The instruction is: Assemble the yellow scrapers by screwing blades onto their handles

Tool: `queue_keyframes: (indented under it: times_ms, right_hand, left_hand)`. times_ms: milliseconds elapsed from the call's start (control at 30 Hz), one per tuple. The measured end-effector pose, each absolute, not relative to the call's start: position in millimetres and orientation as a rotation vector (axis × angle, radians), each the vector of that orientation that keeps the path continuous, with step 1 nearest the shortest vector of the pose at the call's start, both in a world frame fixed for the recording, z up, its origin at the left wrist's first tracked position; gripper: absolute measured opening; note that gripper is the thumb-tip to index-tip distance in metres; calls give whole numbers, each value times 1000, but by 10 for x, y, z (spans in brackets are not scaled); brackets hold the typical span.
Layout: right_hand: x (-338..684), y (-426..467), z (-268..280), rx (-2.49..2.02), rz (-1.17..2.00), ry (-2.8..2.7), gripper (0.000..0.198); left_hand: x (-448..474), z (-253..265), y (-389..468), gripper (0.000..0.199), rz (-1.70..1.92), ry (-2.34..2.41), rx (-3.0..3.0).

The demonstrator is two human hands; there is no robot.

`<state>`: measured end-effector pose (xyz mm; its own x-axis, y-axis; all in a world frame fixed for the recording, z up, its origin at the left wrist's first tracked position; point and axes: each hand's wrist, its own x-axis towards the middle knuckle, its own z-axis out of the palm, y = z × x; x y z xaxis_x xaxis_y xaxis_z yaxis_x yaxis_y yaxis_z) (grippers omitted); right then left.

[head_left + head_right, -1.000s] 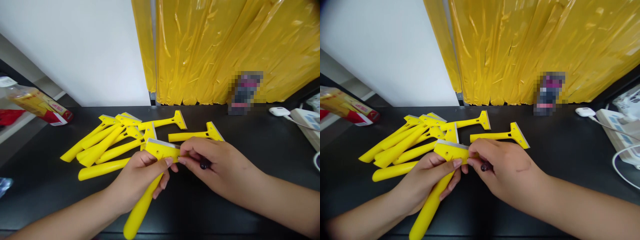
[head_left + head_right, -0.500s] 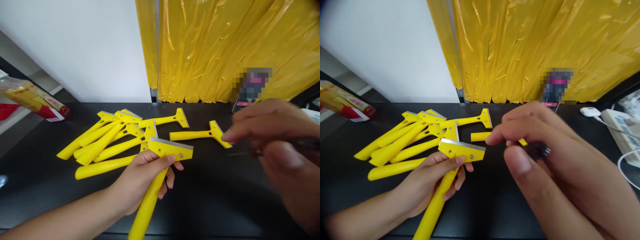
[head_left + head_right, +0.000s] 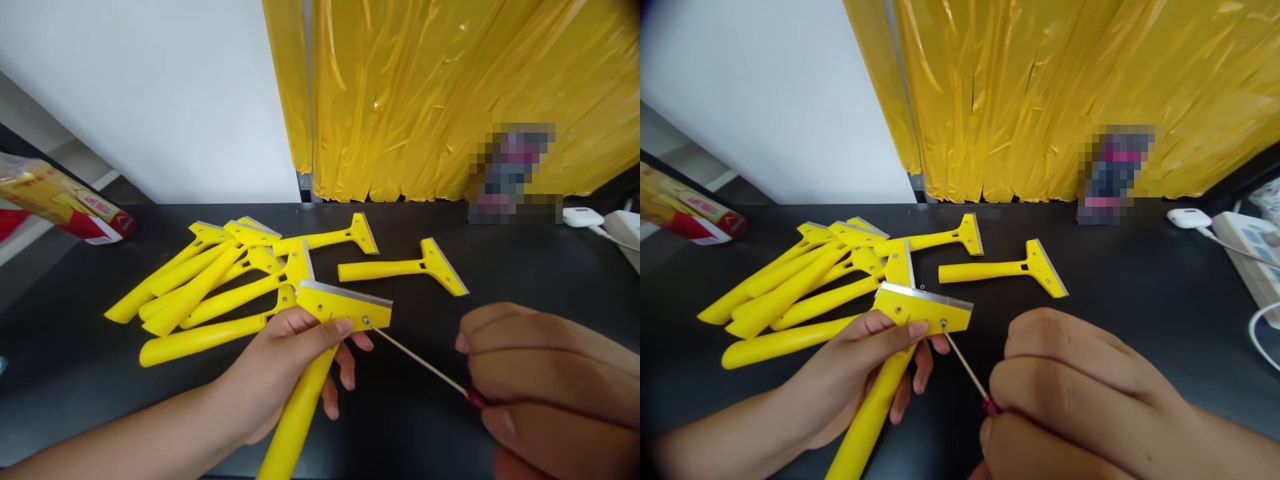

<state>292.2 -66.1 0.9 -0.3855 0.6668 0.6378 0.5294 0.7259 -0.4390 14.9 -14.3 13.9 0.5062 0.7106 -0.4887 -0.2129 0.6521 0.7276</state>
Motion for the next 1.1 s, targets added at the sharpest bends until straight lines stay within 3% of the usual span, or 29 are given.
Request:
queue_keyframes:
  times_ms: [200, 533, 833, 967, 1100]
  right_hand:
    - [2892, -472, 188, -684, 99, -2320, 21]
    - [2755, -483, 300, -802, 186, -2312, 4]
    - [2595, -466, 365, -977, 353, -2107, 26]
    - [2573, -451, 414, -910, 382, -2152, 20]
    - [2592, -579, 376, -879, 196, -2186, 19]
  left_hand:
    - [153, 127, -132, 22, 605, 877, 650]
    - [163, 108, -137, 24, 581, 894, 713]
    - [135, 8, -182, 33, 464, 949, 804]
    - [118, -1, -174, 33, 463, 954, 804]
    - [101, -14, -163, 33, 461, 951, 806]
